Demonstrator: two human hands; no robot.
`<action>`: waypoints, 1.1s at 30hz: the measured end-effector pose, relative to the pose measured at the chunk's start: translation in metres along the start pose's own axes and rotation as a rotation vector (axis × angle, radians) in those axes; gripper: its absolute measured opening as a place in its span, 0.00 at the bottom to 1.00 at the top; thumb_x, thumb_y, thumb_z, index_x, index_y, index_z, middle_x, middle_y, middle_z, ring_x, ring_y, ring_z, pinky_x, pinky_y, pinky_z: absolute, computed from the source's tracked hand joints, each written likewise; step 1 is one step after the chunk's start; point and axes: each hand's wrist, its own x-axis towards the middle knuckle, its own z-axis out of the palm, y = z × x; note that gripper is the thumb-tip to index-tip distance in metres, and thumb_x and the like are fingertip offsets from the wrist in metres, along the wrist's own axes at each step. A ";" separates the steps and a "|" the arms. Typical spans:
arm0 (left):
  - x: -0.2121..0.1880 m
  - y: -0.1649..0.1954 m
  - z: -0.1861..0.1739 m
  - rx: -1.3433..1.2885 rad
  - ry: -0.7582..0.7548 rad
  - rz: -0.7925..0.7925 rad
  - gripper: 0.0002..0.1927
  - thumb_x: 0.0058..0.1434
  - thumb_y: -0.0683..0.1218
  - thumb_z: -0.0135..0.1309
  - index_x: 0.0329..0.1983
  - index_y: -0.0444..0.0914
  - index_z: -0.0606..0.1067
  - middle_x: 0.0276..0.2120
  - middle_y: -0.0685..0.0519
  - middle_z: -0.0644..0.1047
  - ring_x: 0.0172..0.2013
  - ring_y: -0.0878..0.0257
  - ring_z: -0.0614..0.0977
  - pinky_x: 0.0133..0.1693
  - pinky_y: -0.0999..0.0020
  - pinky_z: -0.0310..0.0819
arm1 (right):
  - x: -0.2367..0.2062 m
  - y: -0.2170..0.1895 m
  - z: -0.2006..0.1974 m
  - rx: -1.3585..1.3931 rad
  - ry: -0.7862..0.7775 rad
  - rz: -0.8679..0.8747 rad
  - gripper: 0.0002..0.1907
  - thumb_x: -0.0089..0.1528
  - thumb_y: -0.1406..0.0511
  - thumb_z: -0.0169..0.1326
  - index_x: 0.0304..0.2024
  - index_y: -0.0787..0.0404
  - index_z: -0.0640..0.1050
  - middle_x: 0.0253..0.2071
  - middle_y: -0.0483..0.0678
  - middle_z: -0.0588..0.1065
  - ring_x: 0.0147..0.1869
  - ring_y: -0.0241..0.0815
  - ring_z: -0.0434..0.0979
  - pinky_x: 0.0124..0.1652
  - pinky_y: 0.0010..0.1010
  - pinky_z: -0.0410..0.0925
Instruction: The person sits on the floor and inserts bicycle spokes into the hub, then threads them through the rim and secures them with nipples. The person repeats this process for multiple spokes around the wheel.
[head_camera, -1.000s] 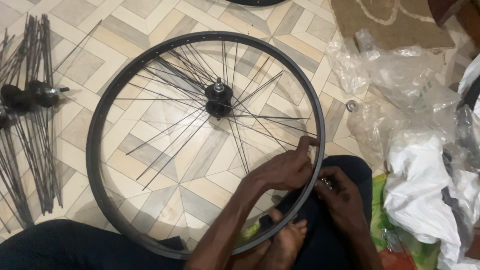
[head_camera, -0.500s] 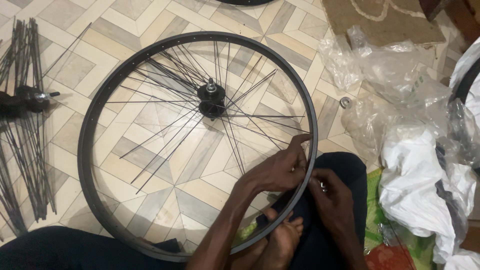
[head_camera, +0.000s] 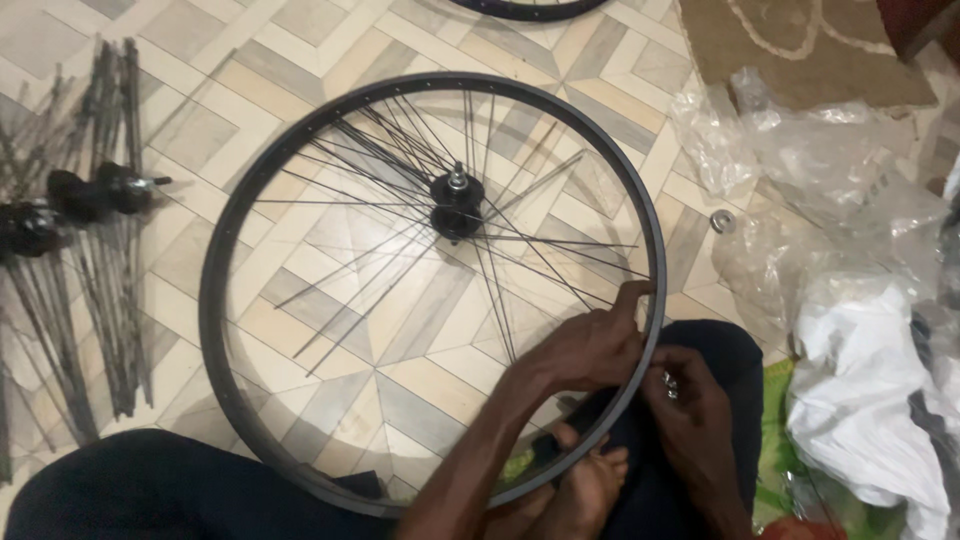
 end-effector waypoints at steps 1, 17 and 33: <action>0.000 0.000 0.000 -0.027 0.012 0.017 0.36 0.64 0.42 0.44 0.75 0.33 0.49 0.26 0.41 0.78 0.30 0.46 0.83 0.34 0.53 0.75 | 0.001 0.000 0.000 -0.038 0.008 0.064 0.09 0.66 0.71 0.54 0.49 0.66 0.76 0.39 0.46 0.76 0.43 0.32 0.74 0.42 0.22 0.67; 0.002 -0.005 -0.001 -0.137 -0.048 0.047 0.42 0.59 0.40 0.48 0.73 0.29 0.45 0.23 0.40 0.76 0.27 0.47 0.81 0.31 0.53 0.74 | -0.001 0.006 -0.003 -0.119 0.049 0.066 0.09 0.65 0.70 0.55 0.48 0.65 0.77 0.39 0.45 0.76 0.41 0.31 0.73 0.41 0.22 0.67; 0.000 -0.002 0.001 -0.107 0.045 0.100 0.36 0.64 0.41 0.43 0.75 0.30 0.48 0.26 0.40 0.79 0.28 0.49 0.82 0.33 0.57 0.74 | 0.004 0.000 0.000 -0.096 0.038 0.216 0.09 0.67 0.69 0.55 0.49 0.66 0.78 0.34 0.48 0.75 0.35 0.35 0.70 0.34 0.26 0.63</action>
